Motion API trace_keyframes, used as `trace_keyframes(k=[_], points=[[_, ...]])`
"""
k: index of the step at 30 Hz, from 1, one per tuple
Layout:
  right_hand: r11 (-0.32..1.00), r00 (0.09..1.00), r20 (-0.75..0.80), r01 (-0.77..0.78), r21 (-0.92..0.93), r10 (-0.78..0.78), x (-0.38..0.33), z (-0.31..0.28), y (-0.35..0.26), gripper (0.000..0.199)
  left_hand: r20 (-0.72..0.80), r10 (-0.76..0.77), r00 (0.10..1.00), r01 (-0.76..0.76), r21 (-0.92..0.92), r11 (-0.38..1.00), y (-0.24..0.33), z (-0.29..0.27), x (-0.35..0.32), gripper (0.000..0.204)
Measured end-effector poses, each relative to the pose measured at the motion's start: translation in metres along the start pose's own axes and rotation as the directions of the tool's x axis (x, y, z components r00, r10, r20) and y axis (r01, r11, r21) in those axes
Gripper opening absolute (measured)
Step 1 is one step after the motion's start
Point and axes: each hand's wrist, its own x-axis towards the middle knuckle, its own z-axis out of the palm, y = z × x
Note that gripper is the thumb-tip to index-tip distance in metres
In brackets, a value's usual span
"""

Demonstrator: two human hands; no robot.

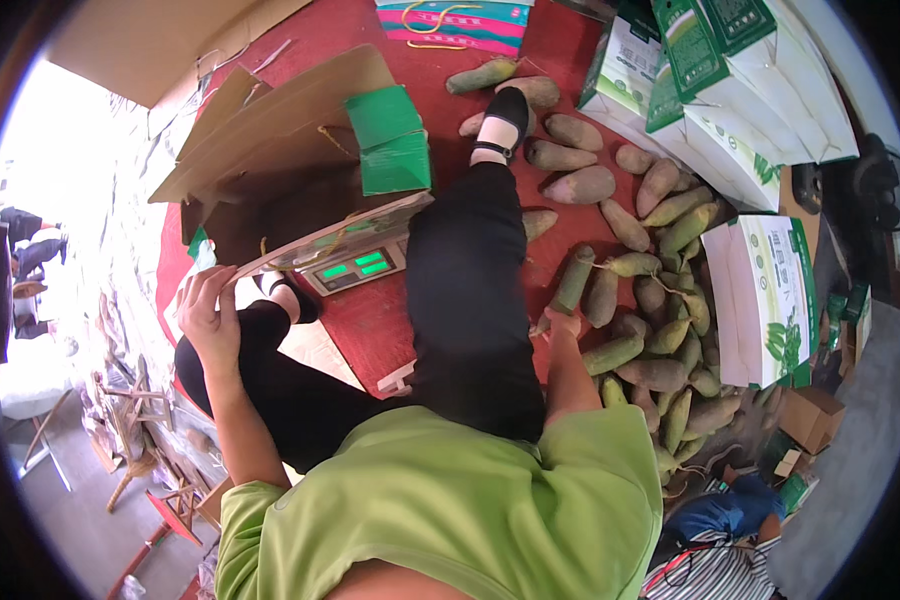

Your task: Manually selecting lotus roots from a pile, weighing them, and placing them into cardboard boxes for shipping.

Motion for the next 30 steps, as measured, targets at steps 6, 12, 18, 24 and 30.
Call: trace_keyframes(k=[6,12,18,24,30], points=[[0.909,0.963,0.244,-0.001,0.417,-0.111,0.043,-0.051,0.022,0.039,0.033,0.006,0.999,-0.004,-0.074,0.997,0.002,0.008,0.009,0.011],[0.781,0.883,0.344,0.038,0.624,-0.318,-0.022,-0.085,-0.045,0.038,0.034,-0.019,0.999,0.02,-0.046,0.999,-0.005,0.002,0.003,0.008],[0.71,0.638,0.323,0.563,0.422,-0.699,-0.183,-0.109,-0.17,0.041,0.042,-0.037,0.998,0.04,-0.071,0.997,-0.005,-0.002,0.002,0.007],[0.449,0.261,0.51,0.846,0.287,-0.82,-0.307,-0.108,-0.26,0.051,0.057,-0.052,0.997,0.056,-0.072,0.996,-0.003,-0.002,0.001,0.007],[0.137,-0.015,0.799,0.983,0.121,-0.601,-0.385,-0.035,-0.314,0.044,0.079,-0.067,0.995,0.072,-0.064,0.995,-0.003,-0.004,0.001,0.009]])
